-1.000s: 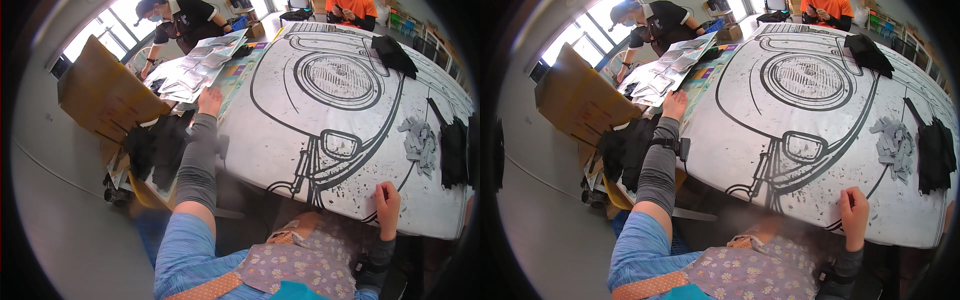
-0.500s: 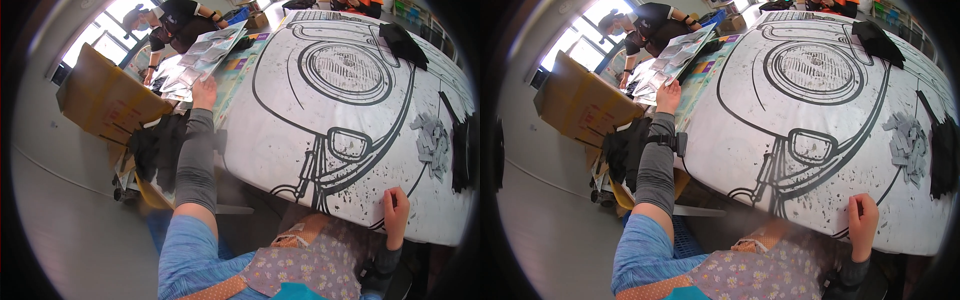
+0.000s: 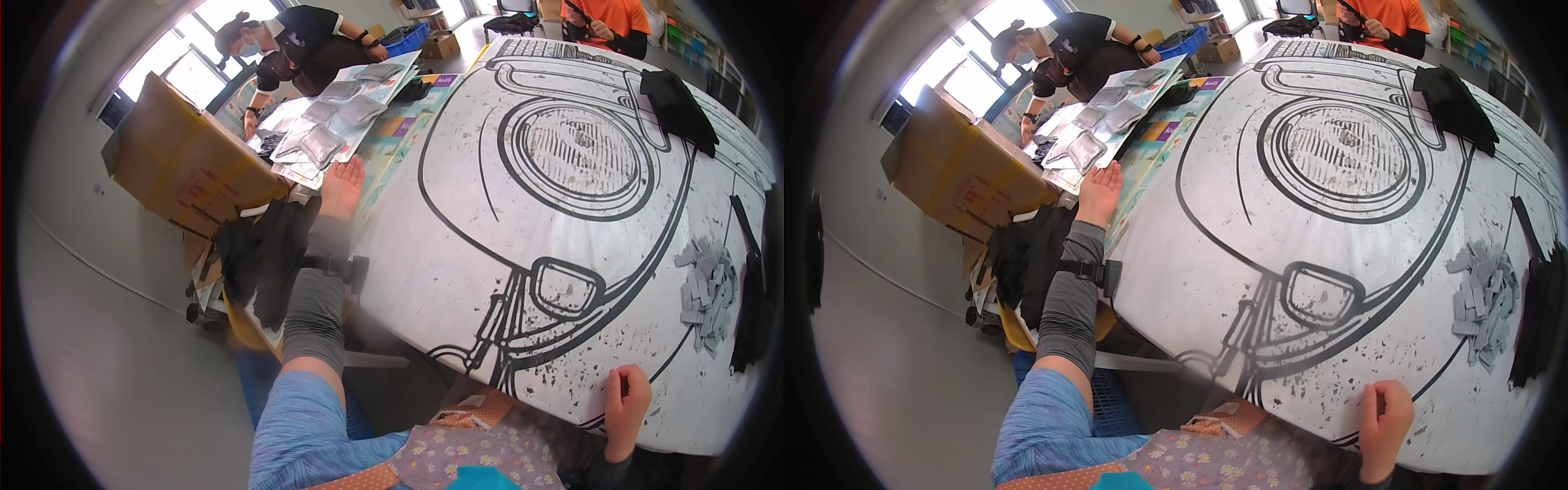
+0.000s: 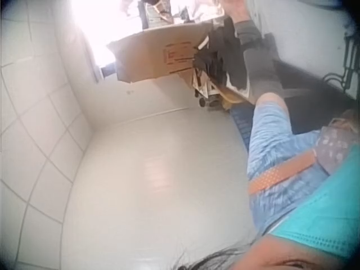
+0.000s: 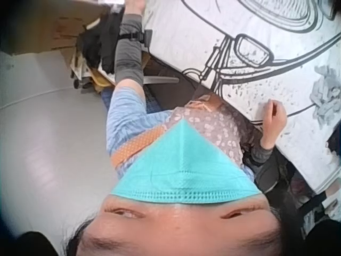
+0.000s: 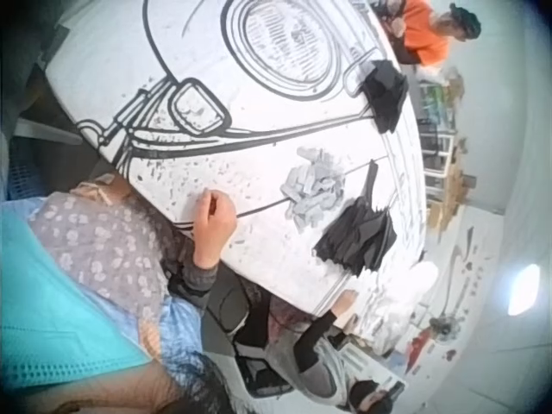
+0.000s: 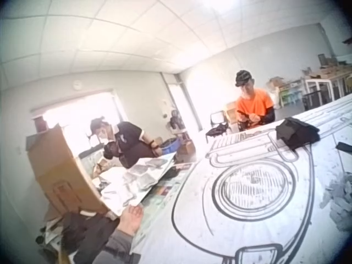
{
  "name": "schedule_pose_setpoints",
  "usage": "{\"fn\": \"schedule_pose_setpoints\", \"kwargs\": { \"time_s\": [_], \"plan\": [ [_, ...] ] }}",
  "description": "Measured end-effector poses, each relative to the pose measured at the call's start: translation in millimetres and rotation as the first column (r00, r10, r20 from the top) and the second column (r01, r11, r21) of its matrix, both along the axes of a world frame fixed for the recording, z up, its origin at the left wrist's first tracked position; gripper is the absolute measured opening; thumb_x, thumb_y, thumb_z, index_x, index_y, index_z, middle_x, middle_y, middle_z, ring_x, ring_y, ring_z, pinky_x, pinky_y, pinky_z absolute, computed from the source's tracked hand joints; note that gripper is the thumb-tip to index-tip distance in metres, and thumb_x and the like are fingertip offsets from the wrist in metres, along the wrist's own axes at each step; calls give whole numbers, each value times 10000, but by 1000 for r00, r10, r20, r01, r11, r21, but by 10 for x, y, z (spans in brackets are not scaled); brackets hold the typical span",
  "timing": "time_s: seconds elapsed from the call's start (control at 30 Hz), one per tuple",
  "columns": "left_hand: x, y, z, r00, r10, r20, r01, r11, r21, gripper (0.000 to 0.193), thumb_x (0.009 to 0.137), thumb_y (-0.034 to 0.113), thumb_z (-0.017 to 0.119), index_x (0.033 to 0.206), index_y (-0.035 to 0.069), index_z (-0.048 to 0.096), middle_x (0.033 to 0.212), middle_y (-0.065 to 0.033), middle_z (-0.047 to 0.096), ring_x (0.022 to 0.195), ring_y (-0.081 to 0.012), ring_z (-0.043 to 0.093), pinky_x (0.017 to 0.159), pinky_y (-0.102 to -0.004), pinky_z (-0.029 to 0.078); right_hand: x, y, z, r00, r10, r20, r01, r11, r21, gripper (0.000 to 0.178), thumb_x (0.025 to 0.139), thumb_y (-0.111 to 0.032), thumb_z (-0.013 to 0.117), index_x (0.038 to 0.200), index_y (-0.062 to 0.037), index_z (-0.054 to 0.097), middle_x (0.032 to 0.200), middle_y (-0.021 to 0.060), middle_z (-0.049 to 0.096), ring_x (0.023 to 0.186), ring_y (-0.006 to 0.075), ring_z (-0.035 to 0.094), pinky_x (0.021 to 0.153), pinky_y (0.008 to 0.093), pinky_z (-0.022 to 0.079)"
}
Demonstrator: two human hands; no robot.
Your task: Manually attaching and aligning small gray fabric components onto a larger base material at a manufacturing workstation.
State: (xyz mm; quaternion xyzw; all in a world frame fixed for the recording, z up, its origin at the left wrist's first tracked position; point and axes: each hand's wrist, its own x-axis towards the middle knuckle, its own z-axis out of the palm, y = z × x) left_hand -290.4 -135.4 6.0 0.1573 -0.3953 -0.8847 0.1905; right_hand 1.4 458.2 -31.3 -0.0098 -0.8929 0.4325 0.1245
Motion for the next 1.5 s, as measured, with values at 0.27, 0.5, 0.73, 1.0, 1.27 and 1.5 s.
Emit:
{"fn": "schedule_pose_setpoints", "kwargs": {
  "time_s": [0.27, 0.5, 0.73, 1.0, 1.27, 1.5],
  "plan": [
    [3, -7, -28, 998, 45, 32, -44, 999, -18, 363, 1047, 238, 471, 1307, -13, 445, 1343, -154, 583, 1228, -271, 586, 1029, -414, 485, -27, -11, 25, 999, 13, 30, -13, 1000, 0, 135, 909, -49, 630, 812, 14, 561, 719, 114, 529, 658, 243, 510, 620, 345, 393],
    [-102, -48, 33, 997, 72, 6, -72, 997, -1, 344, 1052, 235, 443, 1323, 23, 450, 1342, -139, 596, 1218, -252, 601, 1030, -404, 474, -48, -13, 53, 1000, 3, 4, -3, 1000, 15, 141, 904, -59, 645, 811, 14, 568, 726, 125, 540, 658, 261, 516, 617, 355, 398],
    [-314, -167, 138, 996, 88, -22, -88, 996, -18, 364, 1068, 218, 396, 1323, -31, 468, 1305, -243, 608, 1223, -342, 620, 1028, -437, 511, -37, -16, 58, 1000, 0, 5, 0, 1000, 6, 130, 893, -58, 660, 813, 8, 581, 726, 118, 547, 639, 247, 517, 594, 350, 397],
    [-632, -359, 207, 993, 107, -54, -112, 988, -104, 320, 1030, 37, 391, 1284, -157, 389, 1260, -313, 575, 1159, -448, 628, 993, -457, 578, -25, 18, 49, 1000, 29, -5, -29, 999, 16, 130, 880, -62, 666, 808, 9, 584, 725, 128, 558, 642, 265, 532, 592, 360, 403],
    [-682, -316, 216, 992, 106, -64, -113, 986, -121, 298, 984, -53, 384, 1270, -134, 415, 1303, -261, 521, 1157, -443, 611, 939, -467, 599, -91, -18, 74, 999, 32, -31, -31, 999, 32, 124, 858, -65, 686, 796, -11, 593, 710, 120, 568, 642, 296, 546, 586, 389, 402],
    [-708, -416, 135, 976, 177, -124, -189, 977, -102, 214, 933, -133, 394, 1137, -194, 413, 1236, -300, 526, 1114, -496, 608, 995, -536, 581, -84, -9, 109, 999, 35, -13, -35, 999, 20, 126, 857, -62, 692, 799, -14, 591, 709, 112, 568, 629, 283, 546, 580, 377, 408]
  ]
}}
